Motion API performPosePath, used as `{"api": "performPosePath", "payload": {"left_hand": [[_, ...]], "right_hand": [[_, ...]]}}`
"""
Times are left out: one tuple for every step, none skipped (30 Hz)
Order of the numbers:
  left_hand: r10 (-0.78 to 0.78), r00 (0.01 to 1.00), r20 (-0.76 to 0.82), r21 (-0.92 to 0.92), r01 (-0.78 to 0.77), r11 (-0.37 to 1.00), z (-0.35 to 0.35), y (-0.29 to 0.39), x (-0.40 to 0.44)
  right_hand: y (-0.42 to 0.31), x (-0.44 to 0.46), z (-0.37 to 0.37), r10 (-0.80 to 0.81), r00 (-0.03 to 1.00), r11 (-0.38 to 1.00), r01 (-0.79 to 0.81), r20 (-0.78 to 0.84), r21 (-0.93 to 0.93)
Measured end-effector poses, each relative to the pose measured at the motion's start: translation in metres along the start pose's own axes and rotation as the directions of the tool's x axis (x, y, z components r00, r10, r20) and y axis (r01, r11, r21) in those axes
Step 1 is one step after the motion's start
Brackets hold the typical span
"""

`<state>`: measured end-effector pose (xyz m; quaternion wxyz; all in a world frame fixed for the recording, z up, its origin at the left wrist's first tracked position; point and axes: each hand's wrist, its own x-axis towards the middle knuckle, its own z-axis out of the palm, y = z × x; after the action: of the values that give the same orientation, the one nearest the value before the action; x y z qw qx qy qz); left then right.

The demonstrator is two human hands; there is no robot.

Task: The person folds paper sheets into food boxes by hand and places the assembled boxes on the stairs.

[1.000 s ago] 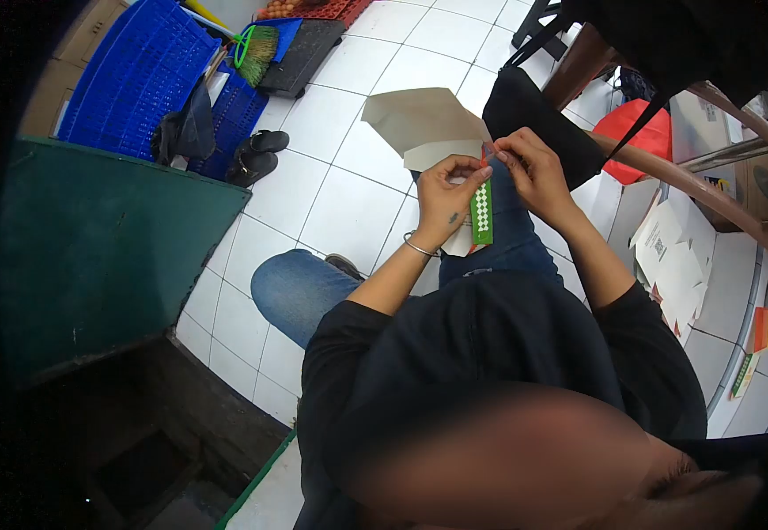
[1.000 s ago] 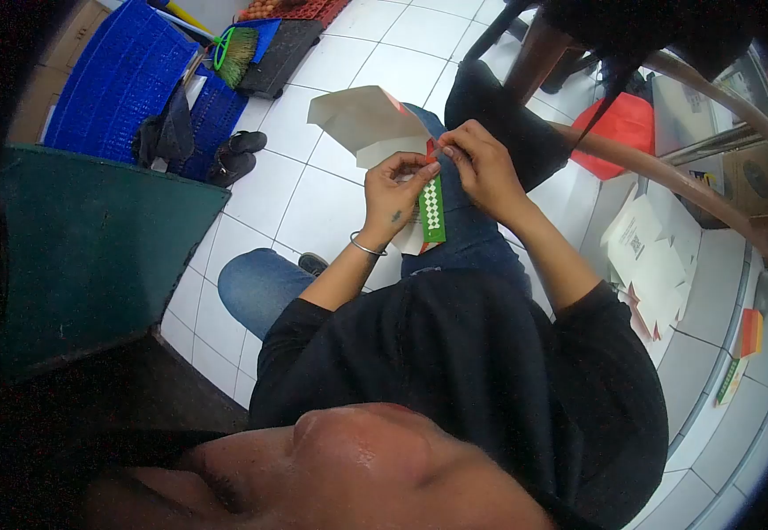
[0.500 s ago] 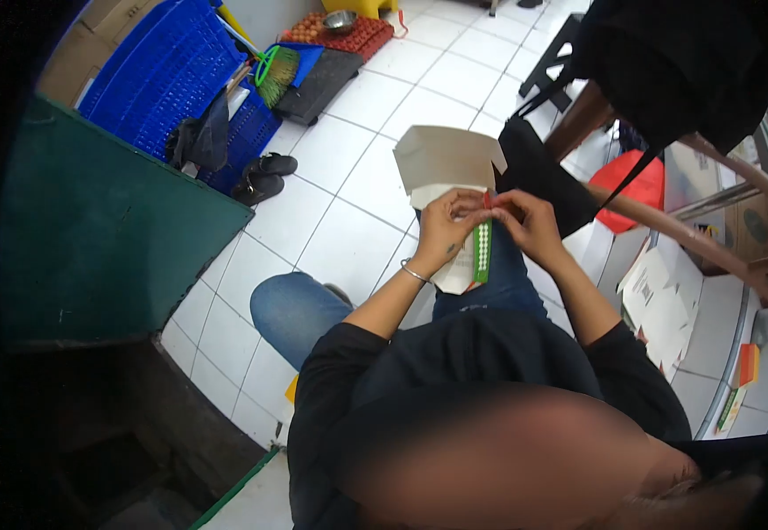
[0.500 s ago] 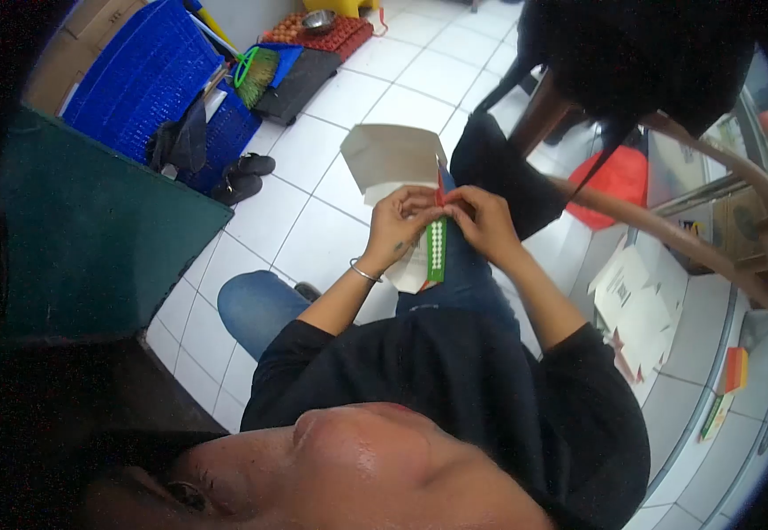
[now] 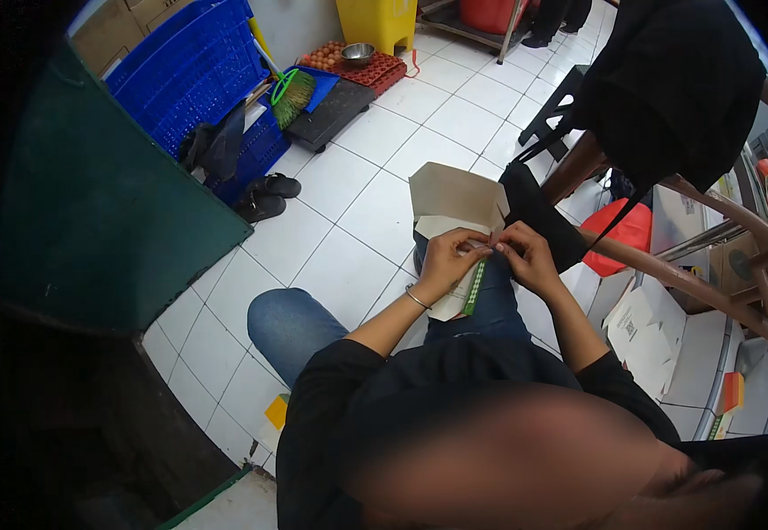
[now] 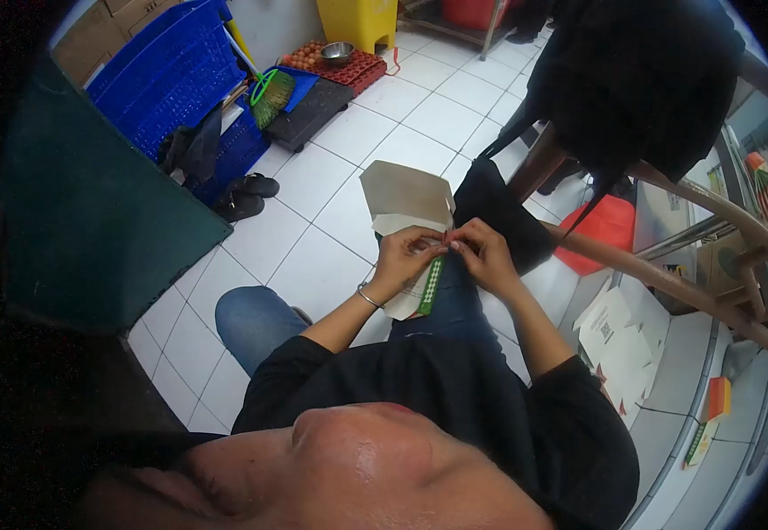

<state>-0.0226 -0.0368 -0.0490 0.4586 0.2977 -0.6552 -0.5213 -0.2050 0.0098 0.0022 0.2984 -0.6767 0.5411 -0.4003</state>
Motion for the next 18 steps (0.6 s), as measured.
{"api": "performPosePath", "payload": {"left_hand": [[0.012, 1.000, -0.007, 0.015, -0.012, 1.000, 0.000, 0.000, -0.002], [0.024, 1.000, -0.013, 0.029, -0.024, 0.999, 0.000, -0.002, -0.004], [0.036, 0.999, -0.019, 0.043, -0.035, 0.998, 0.000, -0.002, -0.004], [0.033, 0.999, -0.002, 0.023, -0.033, 0.999, -0.001, 0.000, -0.002], [0.031, 0.999, 0.015, 0.003, -0.031, 1.000, -0.003, 0.003, 0.000], [0.027, 0.999, 0.034, -0.015, -0.026, 1.000, -0.004, 0.011, 0.001], [0.064, 0.997, 0.033, 0.038, -0.065, 0.997, -0.006, 0.018, 0.003], [0.098, 0.995, 0.034, 0.089, -0.101, 0.991, -0.008, 0.027, 0.005], [0.132, 0.991, 0.036, 0.139, -0.136, 0.981, -0.011, 0.032, 0.007], [0.173, 0.982, 0.071, 0.193, -0.184, 0.964, -0.015, 0.031, 0.009], [0.212, 0.971, 0.107, 0.245, -0.233, 0.941, -0.019, 0.029, 0.010], [0.248, 0.958, 0.146, 0.294, -0.281, 0.914, -0.021, 0.029, 0.011], [0.246, 0.960, 0.132, 0.354, -0.278, 0.893, -0.021, 0.030, 0.011], [0.246, 0.962, 0.118, 0.412, -0.272, 0.869, -0.020, 0.031, 0.009], [0.246, 0.964, 0.103, 0.469, -0.265, 0.842, -0.020, 0.033, 0.008], [0.352, 0.934, 0.054, 0.488, -0.332, 0.807, -0.021, 0.035, 0.005], [0.348, 0.937, -0.019, 0.422, -0.308, 0.853, -0.018, 0.038, 0.003], [0.337, 0.937, -0.093, 0.350, -0.286, 0.892, -0.012, 0.055, 0.002]], "right_hand": [[-0.005, -0.001, -0.001, 0.018, 1.000, 1.000, -0.018, 0.025, -0.003], [-0.007, -0.002, -0.002, 0.036, 0.998, 0.999, -0.036, 0.049, -0.007], [-0.002, -0.001, -0.005, 0.046, 0.995, 0.998, -0.049, 0.085, 0.033], [0.007, 0.000, -0.010, 0.054, 0.991, 0.995, -0.063, 0.122, 0.072], [0.015, 0.001, -0.014, 0.060, 0.985, 0.991, -0.078, 0.159, 0.111], [0.011, 0.001, -0.015, 0.047, 0.988, 0.985, -0.070, 0.144, 0.158], [0.006, 0.000, -0.015, 0.035, 0.991, 0.977, -0.061, 0.129, 0.205], [0.001, 0.000, -0.014, 0.026, 0.993, 0.966, -0.054, 0.113, 0.252], [-0.006, 0.000, -0.011, -0.012, 0.997, 0.970, -0.007, 0.081, 0.241], [-0.015, 0.001, -0.006, -0.051, 0.997, 0.973, 0.039, 0.049, 0.229], [-0.024, 0.001, -0.002, -0.092, 0.996, 0.973, 0.086, 0.018, 0.215], [-0.034, 0.001, 0.000, -0.123, 0.992, 0.986, 0.119, 0.032, 0.115], [-0.034, 0.001, 0.006, -0.188, 0.982, 0.982, 0.187, 0.025, 0.039], [-0.034, 0.001, 0.013, -0.253, 0.967, 0.967, 0.254, 0.024, -0.037], [-0.034, 0.002, 0.019, -0.317, 0.948, 0.941, 0.318, 0.028, -0.114], [-0.037, 0.002, 0.025, -0.363, 0.931, 0.922, 0.363, 0.020, -0.133], [-0.038, 0.001, 0.026, -0.320, 0.947, 0.943, 0.315, -0.027, -0.106], [-0.040, 0.001, 0.025, -0.274, 0.959, 0.960, 0.269, -0.071, -0.077]]}}
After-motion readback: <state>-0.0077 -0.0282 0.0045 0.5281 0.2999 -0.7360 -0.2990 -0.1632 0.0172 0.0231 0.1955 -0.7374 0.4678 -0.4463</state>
